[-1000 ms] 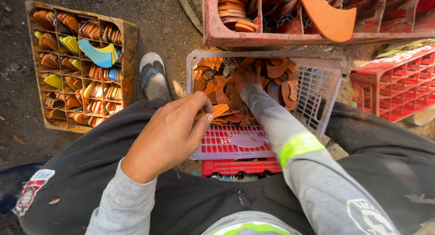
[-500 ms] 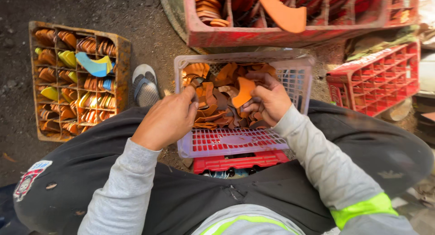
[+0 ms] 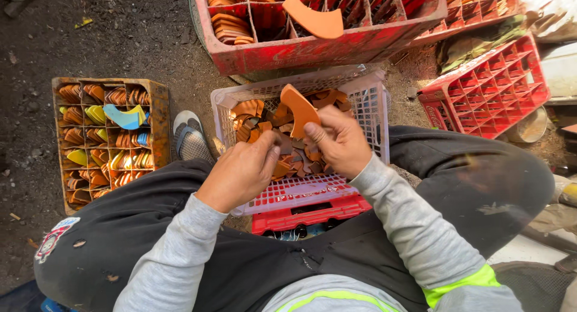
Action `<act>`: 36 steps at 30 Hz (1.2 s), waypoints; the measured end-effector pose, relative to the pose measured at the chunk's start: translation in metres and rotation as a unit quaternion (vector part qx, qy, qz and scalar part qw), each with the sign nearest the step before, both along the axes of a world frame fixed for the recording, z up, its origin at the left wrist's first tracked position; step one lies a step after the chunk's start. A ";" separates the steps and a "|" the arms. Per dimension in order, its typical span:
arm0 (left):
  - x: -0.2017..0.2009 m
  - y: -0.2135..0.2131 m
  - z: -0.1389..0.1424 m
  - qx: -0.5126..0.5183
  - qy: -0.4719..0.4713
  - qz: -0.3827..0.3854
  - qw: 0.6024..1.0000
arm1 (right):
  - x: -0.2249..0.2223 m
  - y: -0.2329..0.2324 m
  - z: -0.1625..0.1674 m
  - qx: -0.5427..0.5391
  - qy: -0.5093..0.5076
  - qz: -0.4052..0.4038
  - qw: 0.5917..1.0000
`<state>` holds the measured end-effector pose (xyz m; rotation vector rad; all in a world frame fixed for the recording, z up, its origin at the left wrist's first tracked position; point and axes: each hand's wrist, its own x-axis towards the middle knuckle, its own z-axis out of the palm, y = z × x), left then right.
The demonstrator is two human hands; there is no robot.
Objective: The person sits on the ground and sorts orange shoe sole parts from a white basket into a red crate with compartments. They handle the parts one by one, inspecting and placing them into the crate.
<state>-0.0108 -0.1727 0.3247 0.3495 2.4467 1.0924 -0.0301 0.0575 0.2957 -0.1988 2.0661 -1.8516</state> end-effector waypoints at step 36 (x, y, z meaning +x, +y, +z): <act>-0.041 0.011 -0.007 0.562 -0.246 0.195 0.765 | -0.007 0.003 0.039 -0.092 0.046 0.033 0.994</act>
